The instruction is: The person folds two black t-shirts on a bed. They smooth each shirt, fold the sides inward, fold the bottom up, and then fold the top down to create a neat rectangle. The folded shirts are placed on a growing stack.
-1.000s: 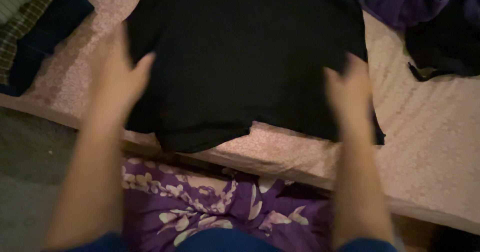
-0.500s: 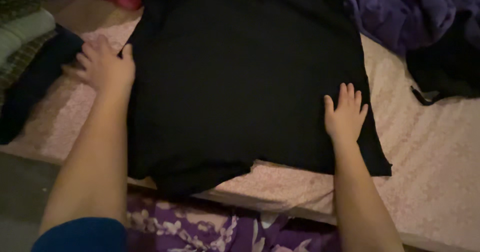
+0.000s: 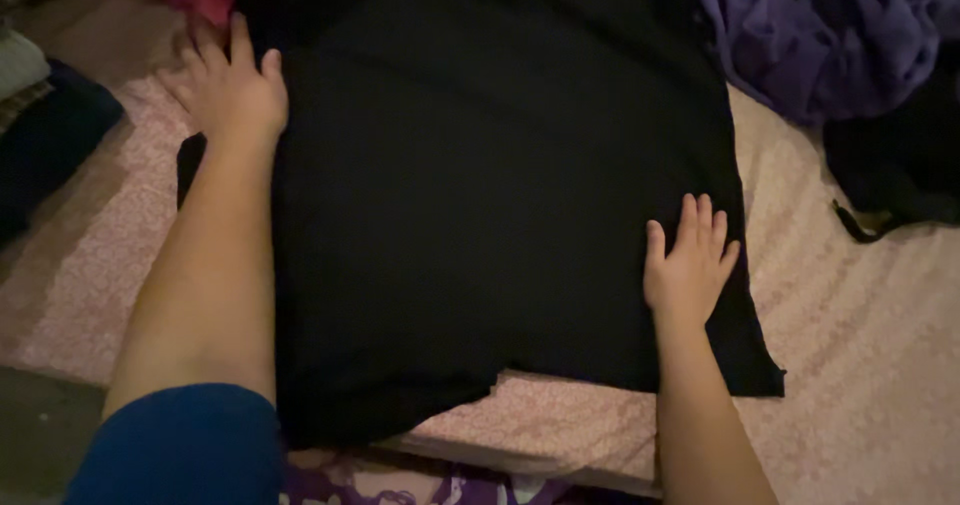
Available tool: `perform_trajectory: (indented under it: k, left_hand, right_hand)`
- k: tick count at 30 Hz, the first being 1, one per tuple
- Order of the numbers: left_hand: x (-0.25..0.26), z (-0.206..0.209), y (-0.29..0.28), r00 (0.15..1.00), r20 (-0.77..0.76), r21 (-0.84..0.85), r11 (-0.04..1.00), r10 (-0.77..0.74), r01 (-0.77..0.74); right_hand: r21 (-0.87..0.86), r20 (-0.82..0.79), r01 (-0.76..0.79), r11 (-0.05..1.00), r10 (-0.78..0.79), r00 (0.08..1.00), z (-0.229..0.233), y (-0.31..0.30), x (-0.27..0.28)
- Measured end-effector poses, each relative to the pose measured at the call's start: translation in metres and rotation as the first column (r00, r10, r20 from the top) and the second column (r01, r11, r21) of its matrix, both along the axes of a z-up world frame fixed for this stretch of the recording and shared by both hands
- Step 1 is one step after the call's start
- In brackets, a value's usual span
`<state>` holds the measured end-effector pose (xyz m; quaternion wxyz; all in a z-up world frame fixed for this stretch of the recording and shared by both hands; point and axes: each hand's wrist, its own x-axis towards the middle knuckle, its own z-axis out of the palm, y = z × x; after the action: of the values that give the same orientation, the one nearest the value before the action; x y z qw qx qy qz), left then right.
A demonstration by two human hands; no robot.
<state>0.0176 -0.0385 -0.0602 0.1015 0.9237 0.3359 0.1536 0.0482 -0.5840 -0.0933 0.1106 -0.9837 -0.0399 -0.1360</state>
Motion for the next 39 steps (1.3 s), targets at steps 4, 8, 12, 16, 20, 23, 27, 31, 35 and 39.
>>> perform_trajectory:
  k: [4,8,12,16,20,23,27,31,35,39]
  left_hand:
    - [-0.024,0.012,-0.064,0.959,0.212,0.236,0.962,-0.188,0.137]
    - [-0.046,0.004,-0.168,0.864,-0.060,0.139,0.853,-0.500,0.503]
    - [-0.036,-0.014,-0.192,0.831,-0.082,0.002,0.834,-0.550,0.552]
    - [0.000,-0.003,-0.144,0.921,-0.214,0.031,0.940,-0.327,0.341]
    - [-0.006,0.000,-0.075,0.951,-0.118,0.051,0.955,-0.285,0.293]
    - [-0.028,-0.004,-0.040,0.924,-0.021,0.054,0.922,-0.382,0.382]
    - [-0.068,-0.023,-0.034,0.886,-0.091,0.124,0.877,-0.455,0.464]
    - [-0.127,-0.025,-0.038,0.842,-0.125,0.102,0.837,-0.525,0.537]
    - [-0.197,-0.026,-0.051,0.820,-0.130,0.076,0.819,-0.558,0.569]
    - [-0.260,-0.020,-0.065,0.794,-0.060,0.055,0.792,-0.605,0.608]
  right_hand:
    - [0.019,-0.018,0.006,1.000,-0.006,1.000,0.009,-0.002,-0.006]
    - [-0.010,-0.174,0.150,0.989,-0.150,0.973,0.044,0.032,-0.005]
    - [0.101,-0.043,-0.272,0.957,0.277,0.960,0.043,0.139,-0.013]
    - [0.029,-0.011,-0.422,0.906,0.423,0.906,0.029,0.192,0.007]
    - [-0.018,-0.078,-0.221,0.975,0.219,0.973,0.027,0.115,0.038]
    - [-0.031,-0.090,-0.080,0.996,0.077,0.993,0.030,0.049,0.047]
    - [-0.051,-0.070,-0.083,0.995,0.079,0.994,0.007,0.006,0.037]
    - [-0.050,-0.120,-0.084,0.995,0.078,0.990,-0.008,-0.004,0.018]
    - [-0.023,-0.198,-0.103,0.994,0.097,0.975,-0.004,-0.011,-0.021]
    - [0.044,-0.154,-0.223,0.974,0.228,0.961,0.012,-0.005,-0.085]
